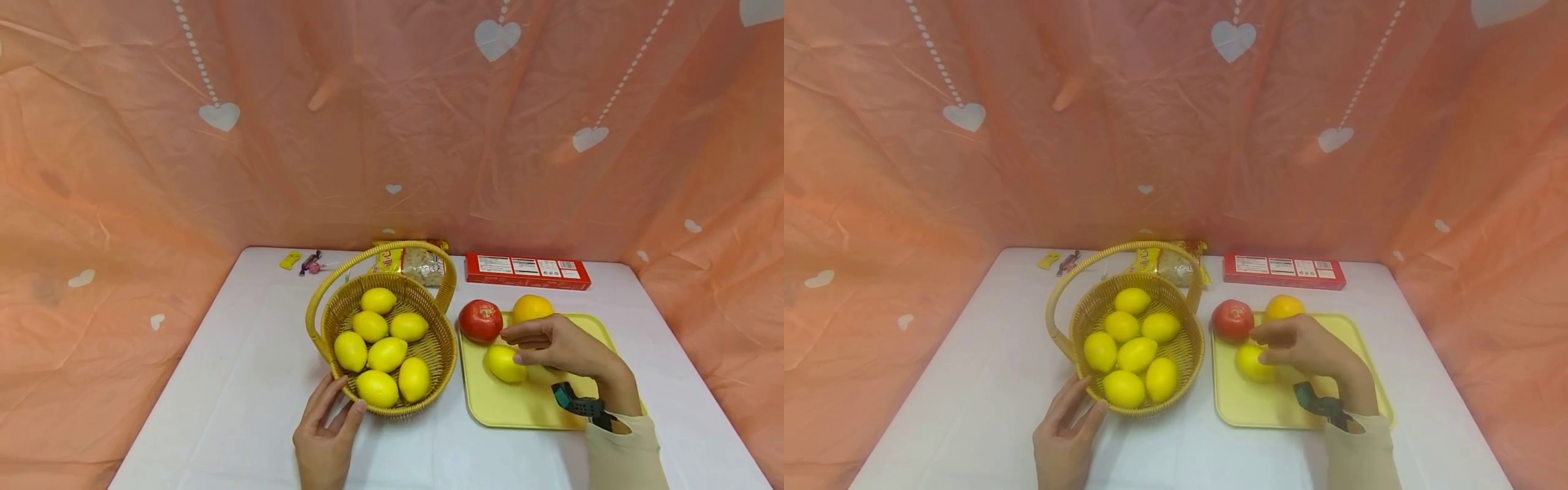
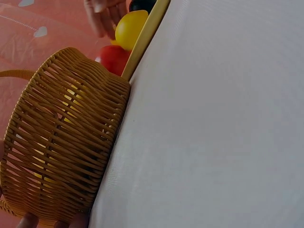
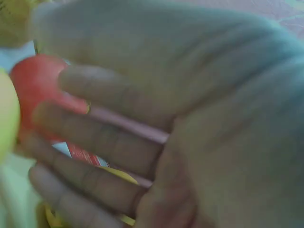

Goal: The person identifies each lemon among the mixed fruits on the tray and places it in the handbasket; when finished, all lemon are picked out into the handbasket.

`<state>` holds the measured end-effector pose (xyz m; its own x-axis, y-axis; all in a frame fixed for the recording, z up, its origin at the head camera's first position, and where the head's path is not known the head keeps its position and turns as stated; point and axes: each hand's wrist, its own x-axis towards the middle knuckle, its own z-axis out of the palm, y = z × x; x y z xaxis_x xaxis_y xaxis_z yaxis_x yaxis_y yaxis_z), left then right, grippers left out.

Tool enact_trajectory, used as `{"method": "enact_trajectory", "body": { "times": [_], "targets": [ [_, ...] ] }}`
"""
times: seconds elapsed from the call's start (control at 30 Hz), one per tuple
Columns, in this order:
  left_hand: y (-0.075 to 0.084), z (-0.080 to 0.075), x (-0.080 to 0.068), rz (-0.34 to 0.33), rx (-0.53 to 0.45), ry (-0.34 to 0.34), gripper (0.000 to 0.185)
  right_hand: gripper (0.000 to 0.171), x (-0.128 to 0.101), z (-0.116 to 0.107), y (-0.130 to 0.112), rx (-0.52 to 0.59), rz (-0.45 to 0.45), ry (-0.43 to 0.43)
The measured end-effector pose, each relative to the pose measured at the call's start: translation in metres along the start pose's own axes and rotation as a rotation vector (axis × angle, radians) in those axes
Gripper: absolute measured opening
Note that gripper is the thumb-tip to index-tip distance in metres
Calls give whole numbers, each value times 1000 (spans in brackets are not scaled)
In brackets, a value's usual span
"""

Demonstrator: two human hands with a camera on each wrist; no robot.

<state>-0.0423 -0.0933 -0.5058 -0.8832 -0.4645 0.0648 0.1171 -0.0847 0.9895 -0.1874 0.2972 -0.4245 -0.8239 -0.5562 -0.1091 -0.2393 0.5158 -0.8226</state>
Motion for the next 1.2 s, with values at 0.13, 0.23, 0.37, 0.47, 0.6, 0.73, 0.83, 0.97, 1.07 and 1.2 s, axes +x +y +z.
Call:
{"method": "enact_trajectory", "body": {
  "times": [0.13, 0.23, 0.37, 0.47, 0.6, 0.73, 0.83, 0.97, 1.07, 1.2],
  "targets": [
    [0, -1, 0, -2, 9, 2, 46, 41, 0, 1, 3, -40, 48, -51],
    [-1, -1, 0, -4, 10, 1, 46, 40, 4, 8, 0, -38, 106, -113],
    [-1, -1, 0, -7, 6, -3, 46, 40, 12, 19, -7, -50, 114, -182],
    [-1, -1, 1, -5, 6, -5, 46, 41, 17, 24, -10, -53, 77, -218],
    [0, 0, 0, -6, 0, 0, 46, 41, 20, 26, -12, -42, 63, -238],
    [0, 1, 0, -11, -2, 3, 46, 40, 18, 24, -12, -32, 67, -209],
    [0, 0, 0, -19, 2, 3, 46, 39, 16, 21, -11, -7, 54, -162],
    [-1, -1, 0, -24, 9, 2, 47, 41, 16, 19, -12, 60, -49, -96],
    [-1, -1, 0, -22, 12, 0, 47, 43, 20, 23, -16, 144, -155, -56],
    [0, 0, 0, -13, 3, -2, 46, 44, 29, 35, -20, 222, -236, -19]
  ]
}}
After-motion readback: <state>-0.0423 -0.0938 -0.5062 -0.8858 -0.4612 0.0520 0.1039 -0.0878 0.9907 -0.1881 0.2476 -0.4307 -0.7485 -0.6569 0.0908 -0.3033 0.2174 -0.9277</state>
